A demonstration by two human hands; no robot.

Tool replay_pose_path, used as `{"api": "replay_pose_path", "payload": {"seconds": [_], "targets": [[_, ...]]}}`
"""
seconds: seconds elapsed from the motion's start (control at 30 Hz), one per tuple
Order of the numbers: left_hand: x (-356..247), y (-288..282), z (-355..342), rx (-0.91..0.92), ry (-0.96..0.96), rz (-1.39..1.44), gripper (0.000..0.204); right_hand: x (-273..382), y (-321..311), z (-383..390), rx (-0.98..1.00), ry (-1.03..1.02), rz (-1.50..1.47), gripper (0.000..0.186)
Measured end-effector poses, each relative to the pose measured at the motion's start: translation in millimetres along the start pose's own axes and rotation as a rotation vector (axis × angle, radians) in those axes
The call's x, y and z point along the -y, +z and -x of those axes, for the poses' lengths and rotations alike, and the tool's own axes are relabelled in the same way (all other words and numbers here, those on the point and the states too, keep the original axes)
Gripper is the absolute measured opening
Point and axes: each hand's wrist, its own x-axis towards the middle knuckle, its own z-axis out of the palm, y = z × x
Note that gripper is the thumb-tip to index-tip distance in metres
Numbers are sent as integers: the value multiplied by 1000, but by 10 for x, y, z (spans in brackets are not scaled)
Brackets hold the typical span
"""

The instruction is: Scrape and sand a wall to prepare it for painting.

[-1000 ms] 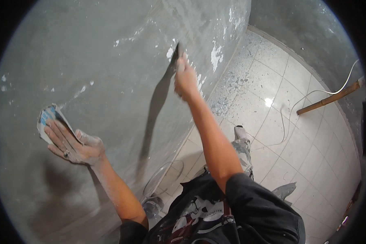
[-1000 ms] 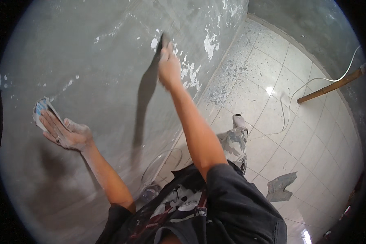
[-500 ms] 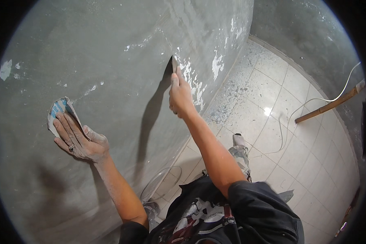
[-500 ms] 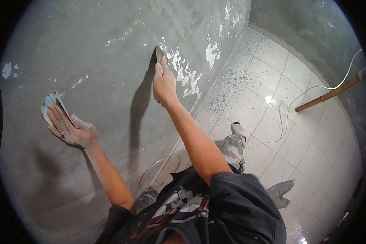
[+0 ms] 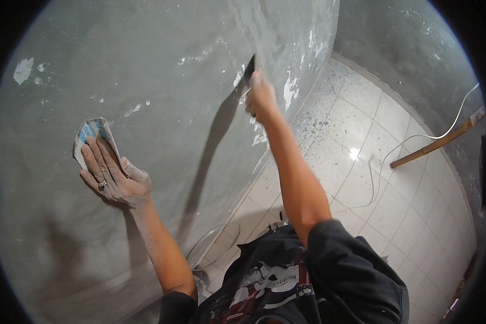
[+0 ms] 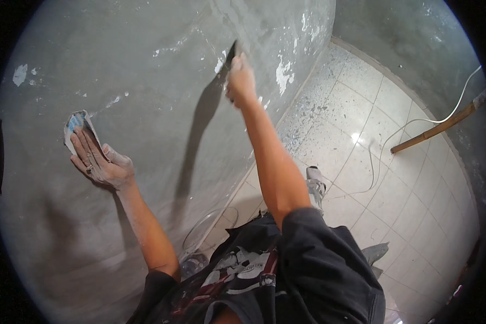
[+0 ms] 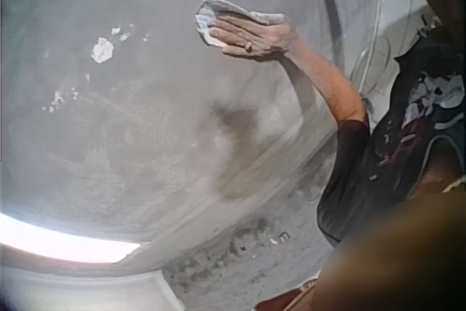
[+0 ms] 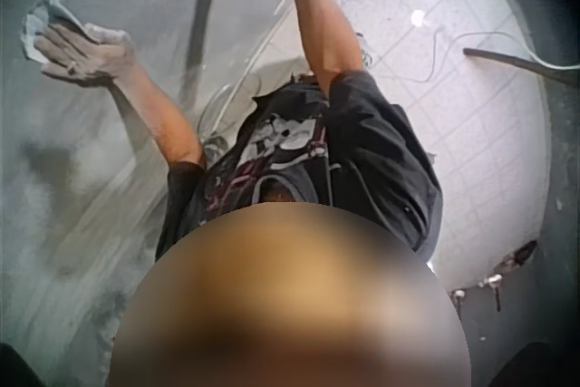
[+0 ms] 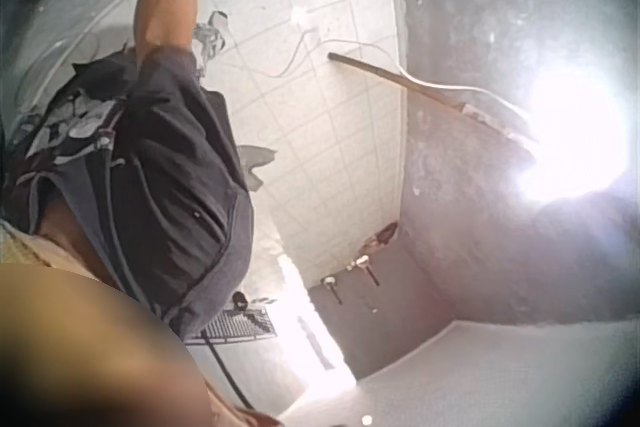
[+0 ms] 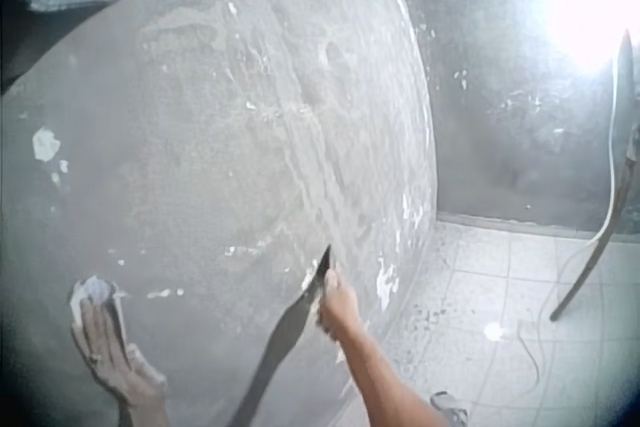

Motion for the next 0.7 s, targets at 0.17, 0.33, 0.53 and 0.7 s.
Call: {"api": "replay_pose_path", "payload": {"seconds": [0.17, 0.33, 0.53, 0.7], "targets": [[76, -12, 57, 2, -26, -10, 53, -517, 466, 796, 33, -728, 395, 53], [-122, -43, -43, 60, -16, 64, 50, 555, -140, -372, -133, -729, 244, 54], [118, -32, 135, 57, -30, 45, 48, -701, 93, 368, 120, -1028, 552, 51], [-51, -62, 67, 160, -46, 63, 45, 69, 252, 434, 114, -1185, 480, 55]]}}
